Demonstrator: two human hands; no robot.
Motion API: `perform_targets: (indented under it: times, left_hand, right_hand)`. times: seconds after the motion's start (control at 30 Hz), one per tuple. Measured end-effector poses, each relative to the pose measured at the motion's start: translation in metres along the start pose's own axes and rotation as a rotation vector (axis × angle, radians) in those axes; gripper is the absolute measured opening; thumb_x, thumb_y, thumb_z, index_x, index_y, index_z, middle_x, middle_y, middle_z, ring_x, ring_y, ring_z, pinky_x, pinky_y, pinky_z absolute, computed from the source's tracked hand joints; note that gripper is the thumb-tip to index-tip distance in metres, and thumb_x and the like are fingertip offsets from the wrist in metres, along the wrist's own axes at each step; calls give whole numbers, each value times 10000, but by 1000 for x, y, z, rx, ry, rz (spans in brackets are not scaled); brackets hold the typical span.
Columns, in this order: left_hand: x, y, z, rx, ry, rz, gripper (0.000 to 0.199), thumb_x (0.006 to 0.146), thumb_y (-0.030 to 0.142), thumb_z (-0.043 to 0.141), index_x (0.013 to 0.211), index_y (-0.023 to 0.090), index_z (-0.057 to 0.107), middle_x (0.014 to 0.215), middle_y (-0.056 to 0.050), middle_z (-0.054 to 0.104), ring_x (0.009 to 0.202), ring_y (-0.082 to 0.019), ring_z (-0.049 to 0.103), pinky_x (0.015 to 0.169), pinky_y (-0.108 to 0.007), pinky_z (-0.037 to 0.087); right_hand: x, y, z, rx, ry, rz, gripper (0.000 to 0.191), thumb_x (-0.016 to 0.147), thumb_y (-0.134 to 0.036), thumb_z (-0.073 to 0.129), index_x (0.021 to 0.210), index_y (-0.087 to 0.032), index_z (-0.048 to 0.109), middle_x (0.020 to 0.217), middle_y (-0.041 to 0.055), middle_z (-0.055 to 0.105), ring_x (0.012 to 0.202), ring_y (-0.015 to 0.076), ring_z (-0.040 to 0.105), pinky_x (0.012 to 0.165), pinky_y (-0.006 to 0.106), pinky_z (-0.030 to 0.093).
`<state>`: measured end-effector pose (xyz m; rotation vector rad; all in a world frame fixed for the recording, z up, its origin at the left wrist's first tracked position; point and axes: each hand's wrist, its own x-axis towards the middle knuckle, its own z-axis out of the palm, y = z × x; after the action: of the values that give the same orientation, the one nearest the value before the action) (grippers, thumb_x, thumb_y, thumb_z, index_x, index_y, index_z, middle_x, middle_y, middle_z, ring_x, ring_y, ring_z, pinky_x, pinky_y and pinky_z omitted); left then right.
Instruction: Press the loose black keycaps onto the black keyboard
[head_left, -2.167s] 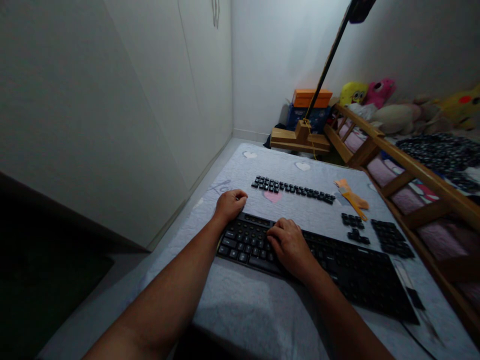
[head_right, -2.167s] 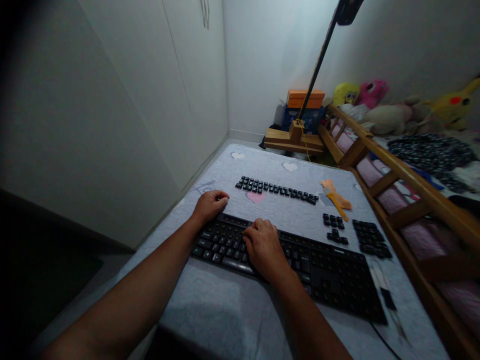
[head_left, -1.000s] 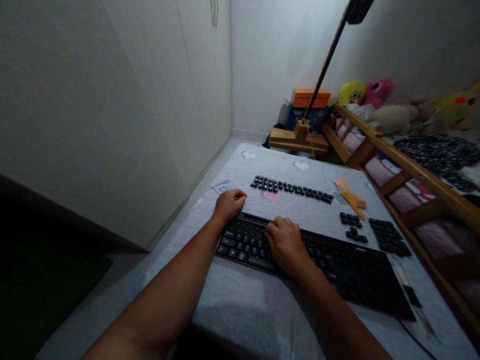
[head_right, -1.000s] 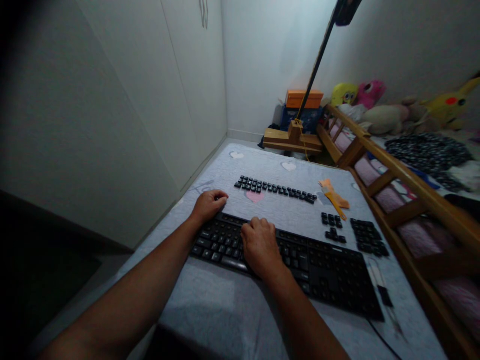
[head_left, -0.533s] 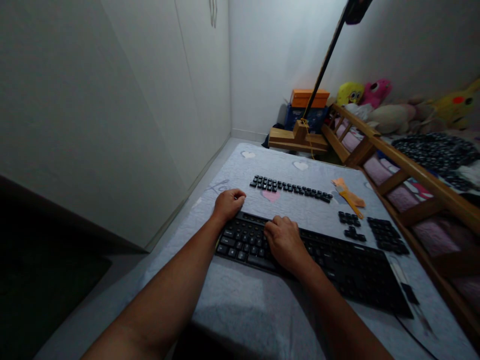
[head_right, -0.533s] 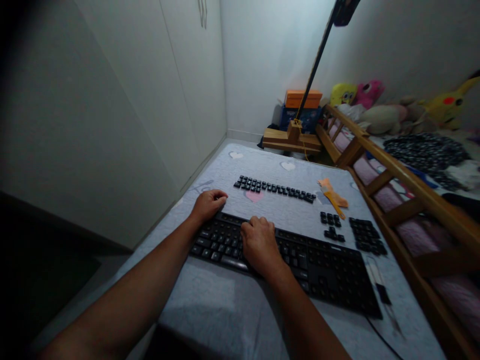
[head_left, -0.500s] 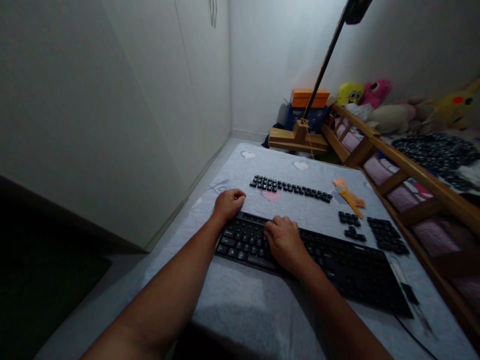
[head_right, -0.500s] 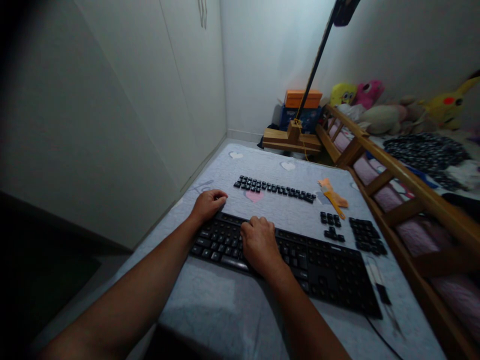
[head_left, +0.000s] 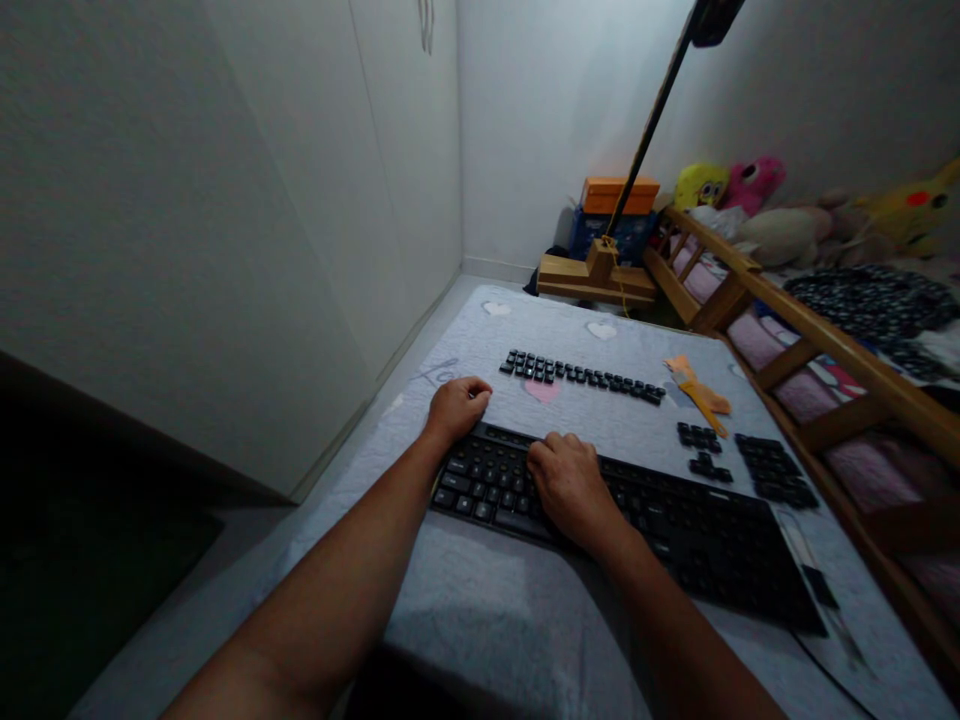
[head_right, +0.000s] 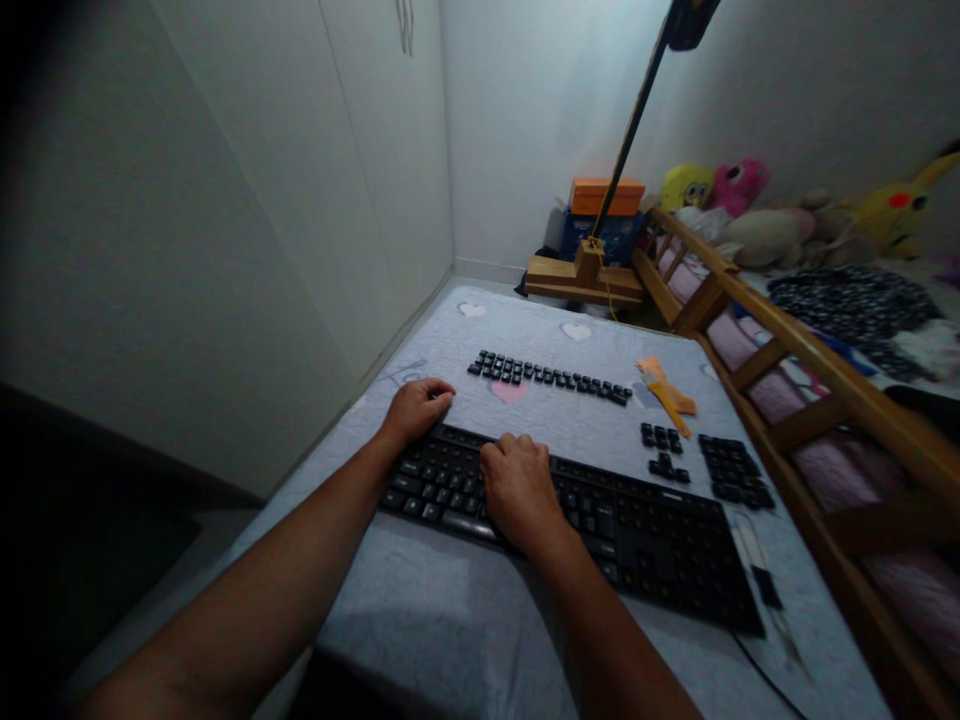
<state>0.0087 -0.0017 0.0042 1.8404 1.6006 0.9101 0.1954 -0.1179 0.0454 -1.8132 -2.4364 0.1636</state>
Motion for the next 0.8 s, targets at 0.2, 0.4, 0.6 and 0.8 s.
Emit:
perform_targets:
  times: [0.2, 0.4, 0.6, 0.8]
  left_hand:
    - [-1, 0, 0, 3, -1, 11, 236, 770, 285, 555, 867, 179, 742, 866, -44, 744, 822, -189, 669, 774, -283, 494]
    - [-1, 0, -1, 9, -8, -1, 232, 766, 288, 558, 869, 190, 741, 865, -37, 748, 813, -184, 666, 761, -271, 500]
    - [-1, -1, 0, 5, -7, 12, 247, 769, 297, 549, 871, 183, 743, 864, -43, 744, 814, -186, 667, 767, -277, 495]
    - [0, -2, 0, 6, -10, 11, 265, 770, 308, 541, 880, 176, 742, 863, -48, 743, 809, -190, 665, 761, -284, 499]
  right_hand:
    - [0, -1, -1, -50, 4, -22, 228, 971, -231, 404, 914, -214, 624, 961, 54, 611, 918, 205, 487, 779, 331, 274]
    - [-1, -2, -2, -54, -13, -33, 231, 974, -239, 400, 923, -215, 623, 971, 57, 612, 928, 206, 486, 782, 329, 280]
    - [-2, -1, -5, -51, -26, -40, 221, 973, -241, 409, 942, -221, 627, 978, 57, 611, 929, 202, 484, 787, 328, 276]
    - [-3, -1, -2, -38, 2, -44, 210, 970, -260, 422, 931, -229, 625, 962, 45, 611, 923, 203, 485, 788, 330, 274]
